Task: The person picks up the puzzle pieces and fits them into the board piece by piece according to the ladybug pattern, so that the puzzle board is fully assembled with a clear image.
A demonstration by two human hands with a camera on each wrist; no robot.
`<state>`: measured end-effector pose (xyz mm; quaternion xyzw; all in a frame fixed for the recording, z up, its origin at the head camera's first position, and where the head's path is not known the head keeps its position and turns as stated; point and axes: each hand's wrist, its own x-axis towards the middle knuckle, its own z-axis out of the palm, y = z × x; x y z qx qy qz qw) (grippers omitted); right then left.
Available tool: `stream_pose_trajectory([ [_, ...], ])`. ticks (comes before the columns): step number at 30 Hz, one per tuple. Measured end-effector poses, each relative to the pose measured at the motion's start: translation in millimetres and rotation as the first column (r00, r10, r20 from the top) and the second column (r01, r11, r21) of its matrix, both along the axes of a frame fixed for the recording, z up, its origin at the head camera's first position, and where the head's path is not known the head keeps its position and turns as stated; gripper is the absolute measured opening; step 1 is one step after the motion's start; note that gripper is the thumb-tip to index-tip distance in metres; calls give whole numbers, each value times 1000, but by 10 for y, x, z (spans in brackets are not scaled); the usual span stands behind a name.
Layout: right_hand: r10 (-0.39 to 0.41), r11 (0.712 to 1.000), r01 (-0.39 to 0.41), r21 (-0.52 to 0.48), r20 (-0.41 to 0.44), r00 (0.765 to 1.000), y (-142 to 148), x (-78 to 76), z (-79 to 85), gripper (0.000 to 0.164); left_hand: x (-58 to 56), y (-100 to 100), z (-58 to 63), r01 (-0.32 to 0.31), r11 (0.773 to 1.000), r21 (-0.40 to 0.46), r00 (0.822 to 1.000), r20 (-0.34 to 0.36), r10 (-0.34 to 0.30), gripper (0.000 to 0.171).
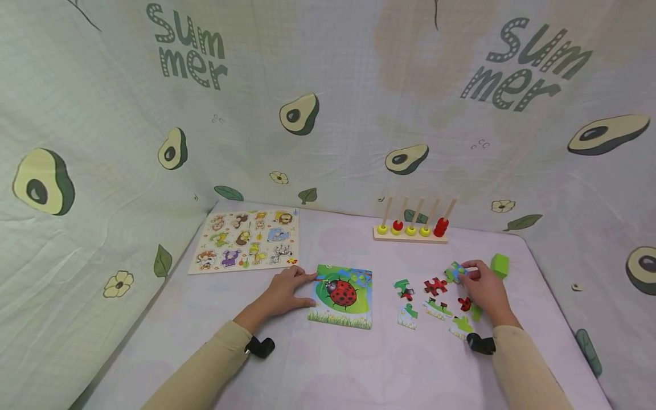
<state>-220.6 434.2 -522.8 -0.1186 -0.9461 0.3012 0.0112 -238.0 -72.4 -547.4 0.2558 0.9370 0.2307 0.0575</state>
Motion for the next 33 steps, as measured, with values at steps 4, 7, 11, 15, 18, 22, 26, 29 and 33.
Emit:
stream_pose_trajectory([
  [4,27,1000,-27,1,-17,999,-39,7,33,36,2,5,-1,-3,1000,-3,1000,4,3,77],
  [7,46,999,-46,-11,-31,998,-62,6,42,36,6,5,6,-6,1000,-3,1000,6,6,77],
  [11,56,998,-57,-14,-47,997,-76,0,31,39,6,6,10,-8,1000,-4,1000,4,8,77],
  [15,34,999,-35,-20,-55,998,-94,-3,29,41,4,6,3,-8,1000,-6,1000,1,8,77],
  [18,22,999,-24,-24,-64,998,-104,-3,32,42,7,6,2,-8,1000,-3,1000,2,8,77],
  [22,22,999,-24,-22,-88,996,-119,-2,38,41,8,7,4,-8,1000,-7,1000,2,8,77],
  [26,14,1000,-13,5,-129,992,-151,-5,44,38,8,8,16,-8,1000,-11,1000,-2,8,77],
  [29,10,1000,-8,15,-154,988,-183,-3,48,37,16,10,33,-8,1000,-7,1000,-1,8,77],
  [33,16,1000,-20,-24,-140,990,-235,7,64,38,24,11,48,-7,1000,-2,1000,2,7,77],
])
